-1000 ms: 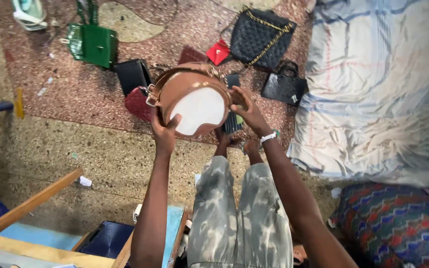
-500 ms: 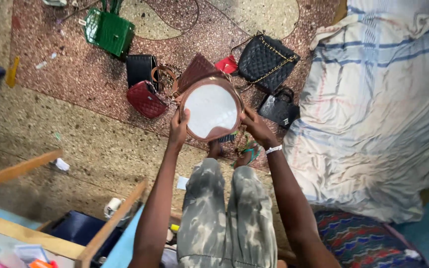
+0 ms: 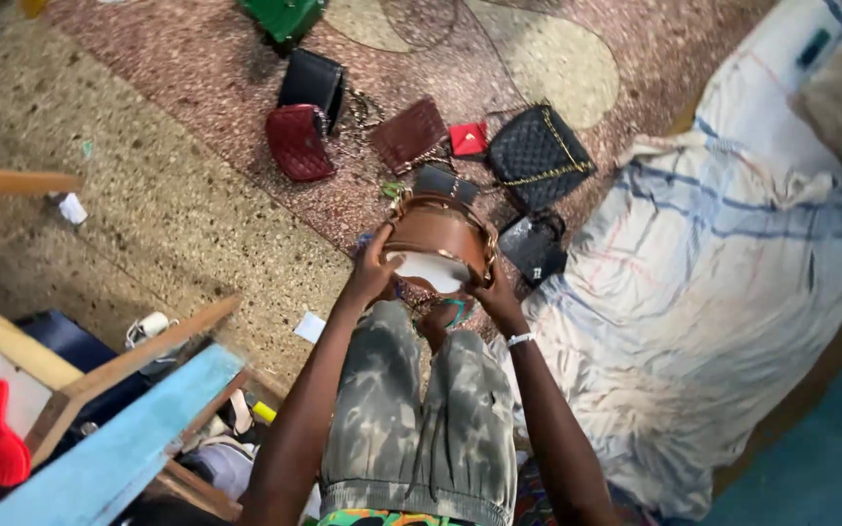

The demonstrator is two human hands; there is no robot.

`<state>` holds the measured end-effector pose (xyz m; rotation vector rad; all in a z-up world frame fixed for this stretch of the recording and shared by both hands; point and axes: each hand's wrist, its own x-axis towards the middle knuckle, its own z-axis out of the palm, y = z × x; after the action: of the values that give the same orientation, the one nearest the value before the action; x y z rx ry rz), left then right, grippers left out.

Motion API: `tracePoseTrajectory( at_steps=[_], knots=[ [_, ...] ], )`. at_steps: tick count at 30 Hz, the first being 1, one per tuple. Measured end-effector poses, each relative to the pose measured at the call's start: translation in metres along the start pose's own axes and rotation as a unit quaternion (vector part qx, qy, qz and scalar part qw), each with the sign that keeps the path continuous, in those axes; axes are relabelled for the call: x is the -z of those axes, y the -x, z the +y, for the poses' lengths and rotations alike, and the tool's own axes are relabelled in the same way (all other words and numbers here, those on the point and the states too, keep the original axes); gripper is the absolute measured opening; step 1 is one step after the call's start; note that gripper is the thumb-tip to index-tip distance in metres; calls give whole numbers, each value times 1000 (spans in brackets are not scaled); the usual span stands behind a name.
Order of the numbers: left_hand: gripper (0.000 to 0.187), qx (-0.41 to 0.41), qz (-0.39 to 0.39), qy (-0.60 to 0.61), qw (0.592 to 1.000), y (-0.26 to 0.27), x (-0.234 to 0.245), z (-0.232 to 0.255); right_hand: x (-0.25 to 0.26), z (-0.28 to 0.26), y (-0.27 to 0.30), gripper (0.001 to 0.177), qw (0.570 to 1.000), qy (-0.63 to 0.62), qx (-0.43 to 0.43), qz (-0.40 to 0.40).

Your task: Picking up items from the floor and organizing them on shelves and surfaces.

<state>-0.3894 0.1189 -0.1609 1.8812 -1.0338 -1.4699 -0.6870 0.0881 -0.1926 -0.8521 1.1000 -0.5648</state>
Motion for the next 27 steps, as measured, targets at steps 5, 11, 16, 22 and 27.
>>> tracePoseTrajectory(
  at_steps=[5, 11, 16, 22, 27],
  knots=[
    [112, 48, 64, 163, 983, 16, 10, -24, -42, 1, 4, 84, 995, 100, 14, -17],
    [118, 78, 164, 141, 973, -2, 41, -116, -106, 34, -29, 94, 992, 95, -12, -85],
    [99, -20, 131, 155, 979, -20, 59, -221, -166, 77, -61, 102, 977, 169, -41, -122],
    [67, -120, 155, 26, 980, -84, 83, -310, -232, 133, -119, 80, 935, 350, -37, 33],
    [85, -59, 155, 85, 982, -129, 75, -362, -250, 207, -167, 40, 987, 62, -134, 67]
  ],
)
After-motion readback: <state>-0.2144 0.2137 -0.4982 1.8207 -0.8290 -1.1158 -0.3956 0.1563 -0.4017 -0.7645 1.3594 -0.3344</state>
